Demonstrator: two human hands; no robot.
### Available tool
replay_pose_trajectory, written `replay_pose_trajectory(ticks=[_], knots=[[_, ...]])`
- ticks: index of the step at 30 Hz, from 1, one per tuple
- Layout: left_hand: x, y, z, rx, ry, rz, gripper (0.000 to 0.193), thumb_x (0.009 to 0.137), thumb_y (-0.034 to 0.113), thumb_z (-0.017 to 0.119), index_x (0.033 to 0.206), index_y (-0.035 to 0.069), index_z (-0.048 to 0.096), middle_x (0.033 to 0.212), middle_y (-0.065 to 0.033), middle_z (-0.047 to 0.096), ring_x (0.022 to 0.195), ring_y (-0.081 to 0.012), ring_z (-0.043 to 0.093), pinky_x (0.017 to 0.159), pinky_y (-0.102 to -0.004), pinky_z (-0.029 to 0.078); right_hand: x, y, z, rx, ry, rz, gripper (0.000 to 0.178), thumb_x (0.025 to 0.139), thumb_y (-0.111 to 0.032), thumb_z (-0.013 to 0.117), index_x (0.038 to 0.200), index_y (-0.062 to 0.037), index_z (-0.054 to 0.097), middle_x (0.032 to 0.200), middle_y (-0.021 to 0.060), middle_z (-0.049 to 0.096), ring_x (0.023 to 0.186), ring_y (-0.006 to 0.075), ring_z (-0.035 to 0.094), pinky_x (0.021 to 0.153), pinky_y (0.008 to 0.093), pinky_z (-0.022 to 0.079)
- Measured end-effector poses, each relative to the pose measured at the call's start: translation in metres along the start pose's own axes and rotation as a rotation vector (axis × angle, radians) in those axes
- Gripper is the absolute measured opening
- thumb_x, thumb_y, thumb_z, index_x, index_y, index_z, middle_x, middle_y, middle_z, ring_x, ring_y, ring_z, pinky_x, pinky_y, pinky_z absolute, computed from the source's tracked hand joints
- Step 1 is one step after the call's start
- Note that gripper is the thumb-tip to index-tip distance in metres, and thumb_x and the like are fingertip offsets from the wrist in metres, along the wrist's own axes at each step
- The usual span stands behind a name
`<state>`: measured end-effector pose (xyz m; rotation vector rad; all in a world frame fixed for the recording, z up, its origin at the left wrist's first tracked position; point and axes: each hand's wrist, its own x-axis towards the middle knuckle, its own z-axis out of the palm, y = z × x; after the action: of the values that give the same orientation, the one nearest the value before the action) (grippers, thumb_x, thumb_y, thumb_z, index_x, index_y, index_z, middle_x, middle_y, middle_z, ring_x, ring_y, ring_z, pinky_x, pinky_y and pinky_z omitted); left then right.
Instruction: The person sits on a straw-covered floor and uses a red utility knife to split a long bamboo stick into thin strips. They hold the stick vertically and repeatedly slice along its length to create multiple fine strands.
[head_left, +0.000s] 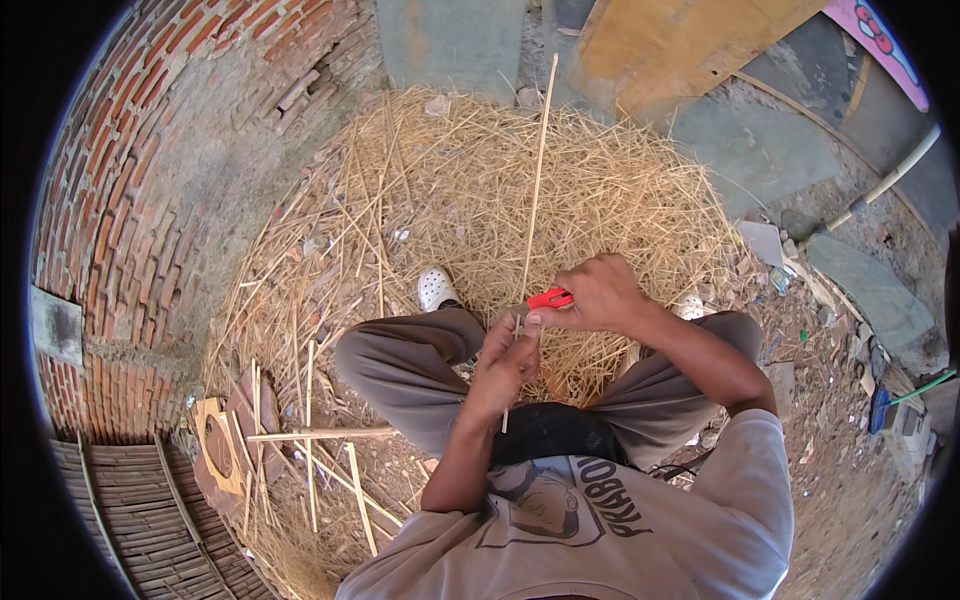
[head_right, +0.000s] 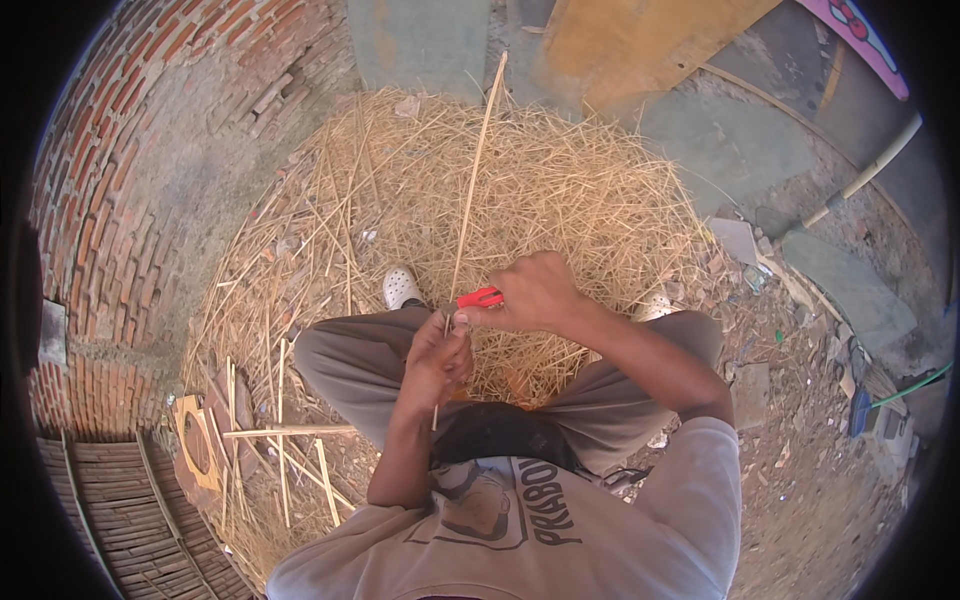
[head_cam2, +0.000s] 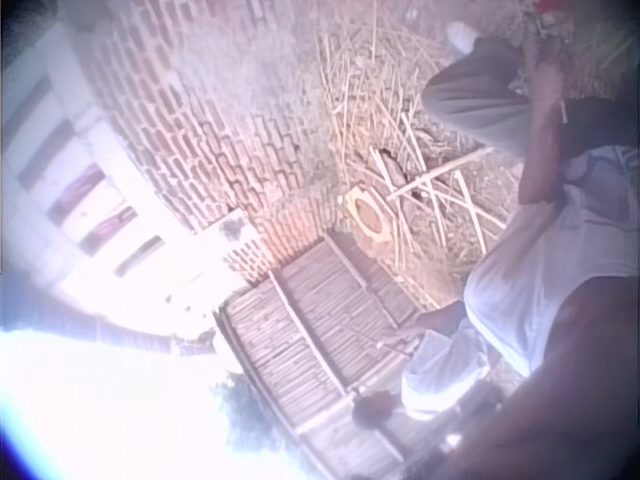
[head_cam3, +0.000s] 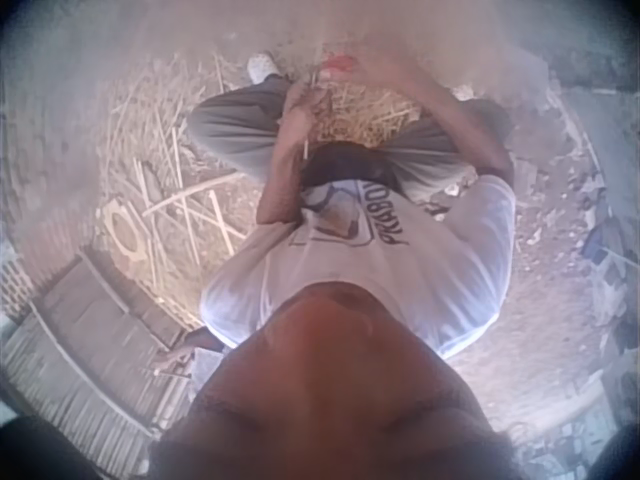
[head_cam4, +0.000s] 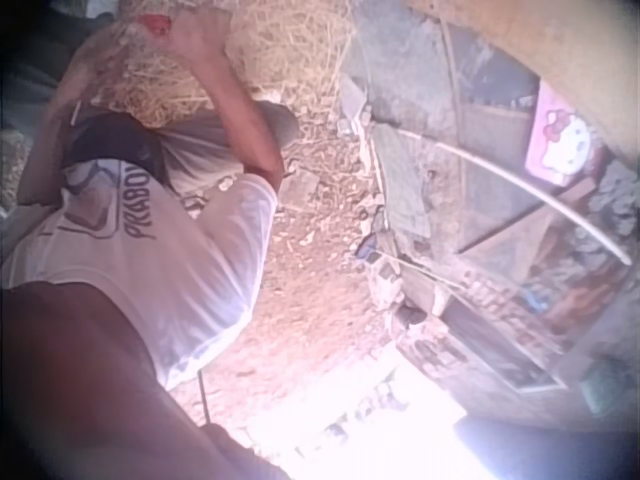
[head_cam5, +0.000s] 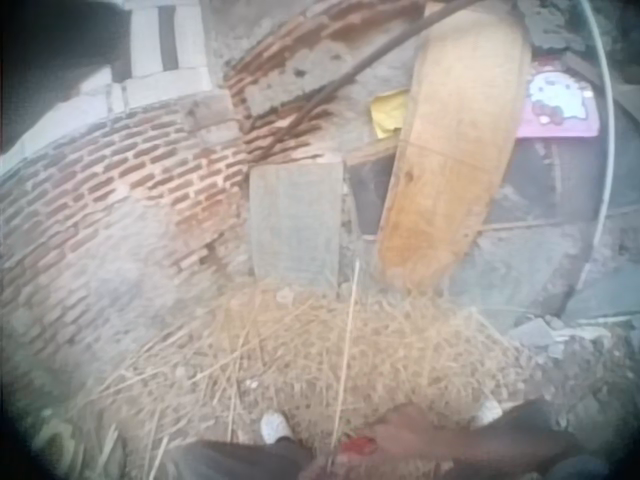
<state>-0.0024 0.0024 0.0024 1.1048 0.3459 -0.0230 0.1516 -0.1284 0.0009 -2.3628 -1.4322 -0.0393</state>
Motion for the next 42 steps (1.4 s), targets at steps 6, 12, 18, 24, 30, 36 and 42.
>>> replay_pose_trajectory(ticks=[6, 12, 18, 24, 30, 36, 42], knots=[[-0.006, -0.012, -0.002, 0.313, 0.084, 0.052, 0.013, 0.105, 0.019, 0.044, 0.1, 0.008, 0.049, 0.069, 0.0049, 0.039, 0.059, -0.0046, 0.035, 0.052, -0.0225, 0.032, 0.005, 0.014, 0.01, -0.054, 0.128, 0.003, 0.07, 0.07, -0.078, 0.062, 0.053, -0.0102, 0.057, 0.048, 0.0075, 0.055, 0.043, 0.028, 0.056, 0.045, 0.0388, 0.044], [-0.009, -0.014, -0.01, 0.344, 0.04, 0.014, 0.011, 0.103, 0.015, 0.045, 0.098, 0.006, 0.048, 0.074, 0.0013, 0.042, 0.065, -0.0078, 0.039, 0.058, -0.0259, 0.036, 0.01, 0.028, 0.017, -0.088, 0.243, -0.043, 0.07, 0.068, -0.079, 0.063, 0.053, -0.0105, 0.056, 0.049, 0.0066, 0.054, 0.043, 0.027, 0.056, 0.045, 0.0389, 0.044], [-0.019, -0.022, -0.008, 0.69, 0.077, 0.181, 0.01, 0.101, 0.013, 0.046, 0.098, 0.003, 0.046, 0.075, -0.0094, 0.046, 0.067, -0.0183, 0.046, 0.064, -0.0344, 0.041, 0.021, 0.047, 0.021, -0.175, 0.318, -0.034, 0.071, 0.07, -0.082, 0.058, 0.054, -0.013, 0.061, 0.043, 0.0037, 0.051, 0.039, 0.022, 0.055, 0.041, 0.0358, 0.044], [-0.043, -0.027, -0.002, 0.781, 0.019, 0.131, 0.012, 0.101, 0.014, 0.045, 0.098, 0.002, 0.045, 0.076, -0.0148, 0.048, 0.066, -0.0254, 0.047, 0.064, -0.0363, 0.041, 0.033, 0.094, 0.026, -0.27, 0.185, 0.202, 0.076, 0.073, -0.085, 0.05, 0.058, -0.0125, 0.064, 0.046, 0.0046, 0.053, 0.042, 0.0217, 0.058, 0.042, 0.0361, 0.045], [-0.078, -0.022, 0.004, 0.766, -0.09, 0.089, 0.013, 0.102, 0.015, 0.044, 0.1, 0.002, 0.045, 0.074, -0.0129, 0.047, 0.066, -0.0234, 0.047, 0.064, -0.0358, 0.041, 0.042, 0.156, 0.019, -0.268, 0.1, 0.534, 0.082, 0.079, -0.086, 0.039, 0.071, -0.0102, 0.071, 0.06, 0.011, 0.063, 0.06, 0.0259, 0.066, 0.052, 0.0389, 0.051], [-0.114, -0.022, -0.019, 0.728, -0.194, -0.067, 0.011, 0.102, 0.015, 0.044, 0.103, 0.004, 0.045, 0.077, -0.0106, 0.046, 0.07, -0.02, 0.046, 0.067, -0.0337, 0.041, 0.031, 0.213, 0.011, -0.337, 0.115, 0.656, 0.083, 0.082, -0.083, 0.036, 0.079, -0.0089, 0.073, 0.07, 0.0134, 0.067, 0.072, 0.0297, 0.069, 0.062, 0.0445, 0.055], [-0.12, -0.022, -0.039, 0.686, -0.168, -0.035, 0.012, 0.105, 0.02, 0.041, 0.101, 0.01, 0.047, 0.071, 0.006, 0.039, 0.063, -0.0037, 0.035, 0.056, -0.0212, 0.032, 0.02, 0.229, 0.011, -0.358, 0.054, 0.65, 0.082, 0.081, -0.083, 0.039, 0.079, -0.0087, 0.072, 0.072, 0.0132, 0.069, 0.073, 0.0292, 0.07, 0.064, 0.0454, 0.055]])
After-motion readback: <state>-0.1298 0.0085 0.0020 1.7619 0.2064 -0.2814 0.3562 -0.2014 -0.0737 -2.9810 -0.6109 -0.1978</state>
